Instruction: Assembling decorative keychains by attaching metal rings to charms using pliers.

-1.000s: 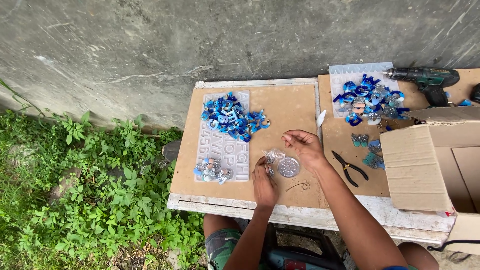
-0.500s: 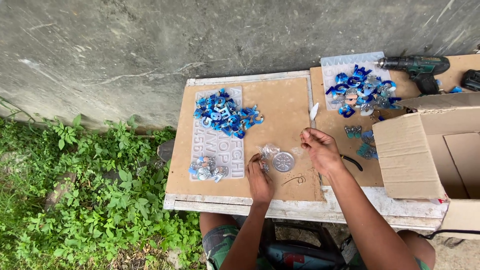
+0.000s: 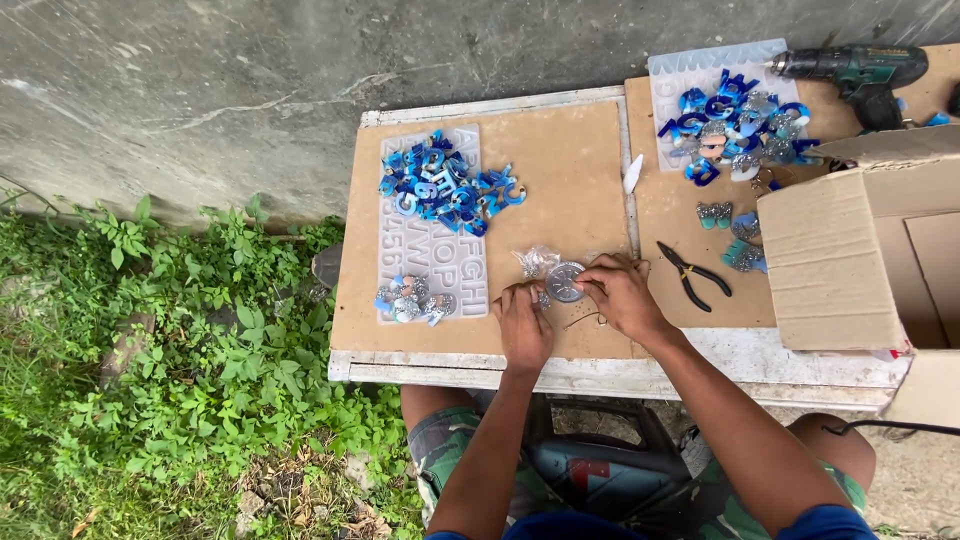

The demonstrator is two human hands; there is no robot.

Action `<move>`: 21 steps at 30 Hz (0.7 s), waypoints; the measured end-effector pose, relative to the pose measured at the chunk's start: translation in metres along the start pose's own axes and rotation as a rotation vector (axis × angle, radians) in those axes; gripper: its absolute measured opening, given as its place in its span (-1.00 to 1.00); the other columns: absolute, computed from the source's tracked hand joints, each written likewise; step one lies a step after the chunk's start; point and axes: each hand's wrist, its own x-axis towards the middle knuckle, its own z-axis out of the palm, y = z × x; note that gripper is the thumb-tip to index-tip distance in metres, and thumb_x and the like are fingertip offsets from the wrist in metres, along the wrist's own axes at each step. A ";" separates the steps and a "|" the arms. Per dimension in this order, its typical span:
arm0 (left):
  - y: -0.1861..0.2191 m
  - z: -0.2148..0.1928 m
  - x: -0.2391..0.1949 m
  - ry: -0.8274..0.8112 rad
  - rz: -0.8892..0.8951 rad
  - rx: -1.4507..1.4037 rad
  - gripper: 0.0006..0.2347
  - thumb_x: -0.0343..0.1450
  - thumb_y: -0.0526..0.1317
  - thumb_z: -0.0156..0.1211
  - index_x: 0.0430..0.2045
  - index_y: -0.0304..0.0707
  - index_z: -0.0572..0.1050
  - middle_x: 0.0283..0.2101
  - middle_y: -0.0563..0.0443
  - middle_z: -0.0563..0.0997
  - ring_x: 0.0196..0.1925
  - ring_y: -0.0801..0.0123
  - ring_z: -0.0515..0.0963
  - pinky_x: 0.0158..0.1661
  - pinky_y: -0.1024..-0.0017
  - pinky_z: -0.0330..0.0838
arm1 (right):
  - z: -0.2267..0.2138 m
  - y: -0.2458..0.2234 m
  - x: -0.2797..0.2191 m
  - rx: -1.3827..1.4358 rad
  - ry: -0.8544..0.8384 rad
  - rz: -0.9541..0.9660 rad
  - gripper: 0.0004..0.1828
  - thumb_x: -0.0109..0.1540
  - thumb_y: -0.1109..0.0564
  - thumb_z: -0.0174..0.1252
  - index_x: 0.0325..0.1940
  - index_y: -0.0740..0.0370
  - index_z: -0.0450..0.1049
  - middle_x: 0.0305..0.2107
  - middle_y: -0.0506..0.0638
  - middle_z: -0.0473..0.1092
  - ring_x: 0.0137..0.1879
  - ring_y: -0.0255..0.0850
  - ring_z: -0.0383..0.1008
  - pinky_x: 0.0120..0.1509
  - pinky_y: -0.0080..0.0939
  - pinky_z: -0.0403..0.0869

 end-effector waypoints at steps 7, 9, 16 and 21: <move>0.000 -0.001 0.002 -0.002 -0.001 -0.008 -0.83 0.37 -0.45 0.01 -0.37 -0.08 0.27 -0.38 0.07 0.48 -0.17 0.22 0.45 -0.08 0.24 0.21 | 0.018 0.010 -0.004 -0.191 -0.057 -0.064 -0.91 0.17 0.03 0.33 -0.27 -0.21 0.60 -0.29 -0.35 0.48 -0.05 -0.32 0.45 0.18 -0.09 0.16; -0.005 0.003 -0.001 0.008 -0.007 -0.014 -0.83 0.37 -0.45 0.01 -0.34 -0.09 0.30 -0.37 0.08 0.47 -0.17 0.21 0.45 -0.09 0.25 0.21 | 0.018 0.008 -0.004 -0.213 -0.067 -0.084 -0.92 0.17 0.03 0.32 -0.28 -0.22 0.59 -0.29 -0.35 0.47 -0.04 -0.33 0.43 0.18 -0.10 0.15; -0.010 0.005 -0.001 0.022 -0.010 -0.034 -0.84 0.41 -0.44 -0.03 -0.26 -0.09 0.37 -0.35 0.07 0.47 -0.20 0.19 0.46 -0.09 0.27 0.23 | 0.015 0.006 -0.002 -0.271 -0.059 -0.146 -0.93 0.18 0.04 0.30 -0.29 -0.18 0.57 -0.28 -0.31 0.44 -0.04 -0.30 0.39 0.16 -0.10 0.13; -0.007 0.005 0.001 0.019 -0.017 -0.041 -0.86 0.41 -0.44 -0.02 -0.28 -0.12 0.36 -0.35 0.05 0.46 -0.20 0.16 0.45 -0.09 0.24 0.23 | 0.012 0.011 0.001 -0.332 -0.086 -0.186 -0.94 0.16 0.06 0.30 -0.34 -0.13 0.55 -0.31 -0.30 0.41 -0.07 -0.29 0.33 0.17 -0.06 0.11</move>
